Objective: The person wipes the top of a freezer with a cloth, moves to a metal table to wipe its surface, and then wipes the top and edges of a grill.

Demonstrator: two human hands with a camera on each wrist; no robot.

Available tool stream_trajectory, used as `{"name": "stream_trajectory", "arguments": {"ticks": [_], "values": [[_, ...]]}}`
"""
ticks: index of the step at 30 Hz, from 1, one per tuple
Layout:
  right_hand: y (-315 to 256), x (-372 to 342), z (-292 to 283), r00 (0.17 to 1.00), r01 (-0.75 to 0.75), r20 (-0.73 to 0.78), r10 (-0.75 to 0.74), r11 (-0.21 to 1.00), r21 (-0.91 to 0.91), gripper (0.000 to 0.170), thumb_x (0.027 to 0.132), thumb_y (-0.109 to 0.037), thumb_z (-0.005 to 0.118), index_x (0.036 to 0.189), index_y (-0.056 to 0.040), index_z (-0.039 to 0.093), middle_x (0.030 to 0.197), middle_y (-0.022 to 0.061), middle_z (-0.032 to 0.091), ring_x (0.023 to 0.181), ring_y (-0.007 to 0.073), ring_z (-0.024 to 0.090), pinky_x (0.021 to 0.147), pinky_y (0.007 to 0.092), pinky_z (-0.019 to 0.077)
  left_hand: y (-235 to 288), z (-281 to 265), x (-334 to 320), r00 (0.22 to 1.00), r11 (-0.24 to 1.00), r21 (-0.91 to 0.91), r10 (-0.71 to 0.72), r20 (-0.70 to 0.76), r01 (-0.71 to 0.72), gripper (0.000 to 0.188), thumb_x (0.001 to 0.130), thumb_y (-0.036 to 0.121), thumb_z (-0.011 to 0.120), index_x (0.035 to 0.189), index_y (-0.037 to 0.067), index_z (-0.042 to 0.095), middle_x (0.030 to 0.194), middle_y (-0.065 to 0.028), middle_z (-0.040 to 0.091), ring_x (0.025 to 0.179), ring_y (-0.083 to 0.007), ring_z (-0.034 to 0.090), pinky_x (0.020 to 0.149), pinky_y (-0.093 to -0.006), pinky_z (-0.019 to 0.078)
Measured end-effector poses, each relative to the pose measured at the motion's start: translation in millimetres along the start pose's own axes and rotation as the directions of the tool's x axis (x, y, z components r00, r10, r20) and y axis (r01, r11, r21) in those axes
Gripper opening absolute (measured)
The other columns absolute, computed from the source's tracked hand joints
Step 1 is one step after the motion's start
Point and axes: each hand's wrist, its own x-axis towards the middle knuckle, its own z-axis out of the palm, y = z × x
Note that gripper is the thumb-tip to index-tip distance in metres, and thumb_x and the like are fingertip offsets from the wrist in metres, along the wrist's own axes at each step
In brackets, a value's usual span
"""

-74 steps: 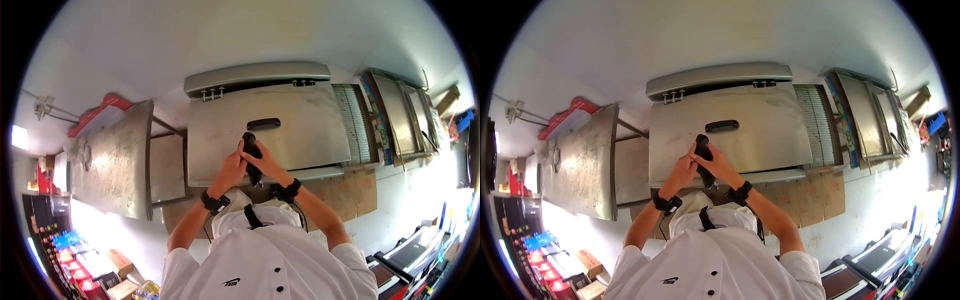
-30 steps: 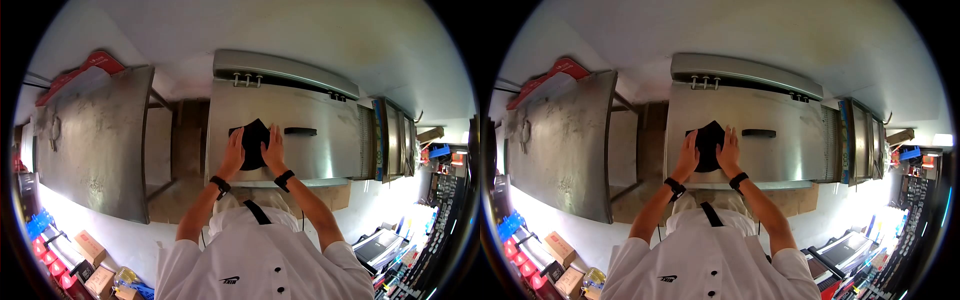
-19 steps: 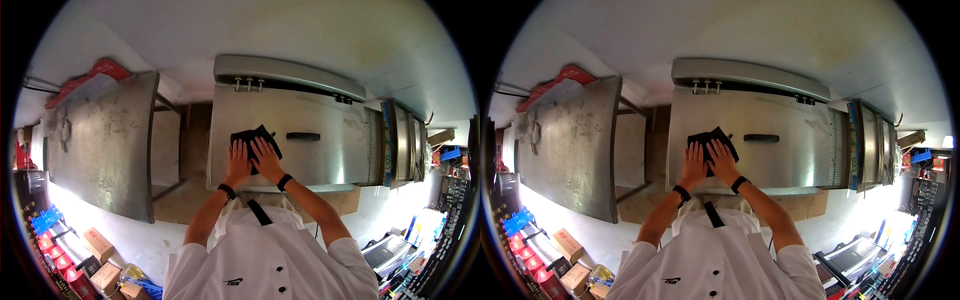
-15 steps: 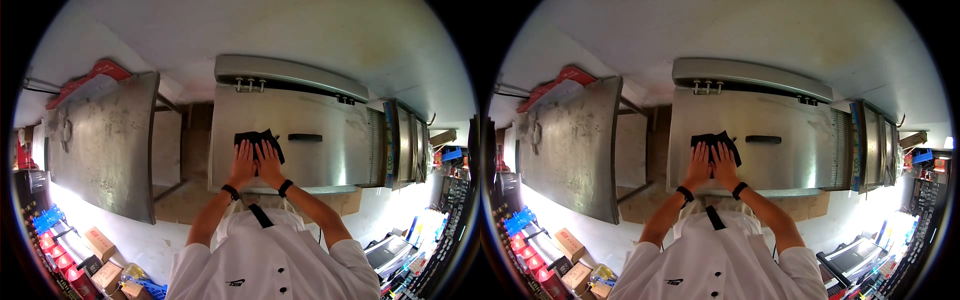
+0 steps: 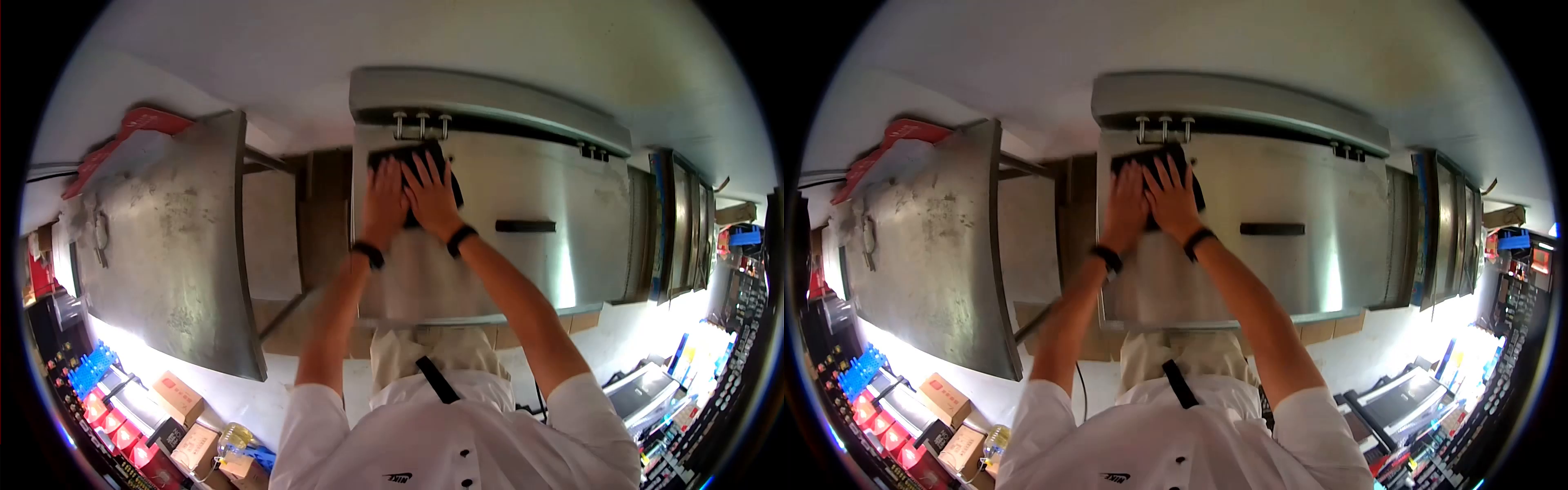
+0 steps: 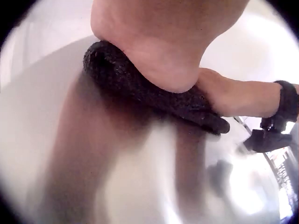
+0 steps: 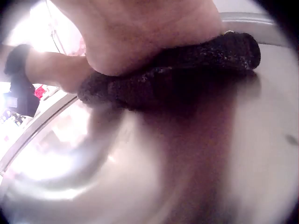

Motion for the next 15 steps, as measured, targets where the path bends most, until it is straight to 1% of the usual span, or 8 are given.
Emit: {"name": "stream_trajectory", "arguments": {"ticks": [1,4,5,7,10,11,13,15], "values": [[-1.5,15.7,5.7,0.999,-0.011,-0.035,0.012,1.000,0.022,0.052,0.102,-0.030,0.046,0.151,-0.0125,0.041,0.157,0.0154,0.034,0.148,0.0379,0.025,0.118,0.0659,0.0132,-12.0,-13.1,11.4,0.999,0.997,0.065,0.029,0.024,-0.031,0.062,0.097,0.022,0.045,0.153,-0.003,0.030,0.160,-0.0182,0.031,0.148,-0.0318,0.028,0.123,-0.0475,0.0181],[-7.8,40.4,20.0,0.997,-0.060,-0.043,0.057,0.996,-0.069,0.050,0.103,-0.033,0.045,0.150,-0.0146,0.042,0.157,0.0140,0.034,0.149,0.0355,0.024,0.118,0.0651,0.0135,-37.8,-10.6,26.1,0.996,0.997,-0.016,0.076,-0.037,-0.077,0.058,0.101,0.022,0.039,0.153,-0.002,0.031,0.160,-0.0186,0.031,0.149,-0.0322,0.027,0.123,-0.0479,0.0185],[-10.4,35.0,19.6,0.997,-0.067,-0.034,0.065,0.996,-0.067,0.050,0.103,-0.033,0.045,0.150,-0.0146,0.042,0.157,0.0140,0.034,0.149,0.0355,0.024,0.118,0.0651,0.0135,-39.6,-10.1,21.9,0.994,0.995,-0.043,0.088,-0.066,-0.091,0.057,0.102,0.022,0.038,0.153,-0.002,0.031,0.160,-0.0187,0.031,0.150,-0.0322,0.026,0.123,-0.0481,0.0183],[-15.9,26.4,16.6,0.998,-0.061,-0.019,0.060,0.997,-0.037,0.051,0.102,-0.033,0.046,0.150,-0.0141,0.042,0.157,0.0148,0.034,0.149,0.0360,0.023,0.119,0.0647,0.0122,-35.4,-10.6,8.2,0.996,0.995,-0.060,0.075,-0.042,-0.077,0.057,0.102,0.023,0.037,0.153,-0.002,0.031,0.160,-0.0185,0.030,0.150,-0.0319,0.024,0.123,-0.0484,0.0166],[-42.8,-24.4,9.3,0.998,-0.035,0.057,0.037,0.999,-0.031,0.054,0.101,-0.033,0.047,0.151,-0.0136,0.041,0.157,0.0161,0.033,0.149,0.0368,0.023,0.119,0.0646,0.0114,-21.3,-17.9,-45.1,0.998,0.996,-0.071,0.063,0.032,-0.060,0.061,0.101,0.026,0.038,0.153,-0.005,0.029,0.161,-0.0212,0.027,0.151,-0.0337,0.020,0.124,-0.0499,0.0121],[-57.5,-47.7,3.8,0.994,-0.038,0.099,0.040,0.999,-0.023,0.056,0.100,-0.033,0.048,0.152,-0.0135,0.040,0.158,0.0165,0.032,0.150,0.0369,0.022,0.119,0.0646,0.0110,-14.1,-20.4,-73.5,0.995,0.995,-0.074,0.066,0.070,-0.061,0.063,0.100,0.026,0.039,0.153,-0.006,0.028,0.161,-0.0223,0.026,0.152,-0.0345,0.019,0.125,-0.0505,0.0105],[-90.7,-102.5,-5.7,0.983,-0.043,0.180,0.040,0.999,0.013,0.059,0.099,-0.033,0.049,0.153,-0.0137,0.038,0.160,0.0164,0.030,0.151,0.0364,0.020,0.119,0.0648,0.0104,3.8,-22.1,-136.1,0.995,0.992,-0.118,0.052,0.090,-0.042,0.065,0.097,0.028,0.042,0.151,-0.007,0.033,0.159,-0.0244,0.030,0.151,-0.0369,0.021,0.123,-0.0545,0.0130],[-117.6,-158.7,-7.4,0.972,-0.053,0.233,0.032,0.995,0.084,0.060,0.099,-0.034,0.049,0.154,-0.0142,0.037,0.161,0.0153,0.028,0.152,0.0355,0.019,0.119,0.0649,0.0101,24.7,-21.3,-200.0,0.993,0.980,-0.195,-0.002,0.119,0.025,0.066,0.097,0.028,0.041,0.151,-0.008,0.032,0.159,-0.0254,0.028,0.151,-0.0383,0.019,0.123,-0.0560,0.0118]]}}
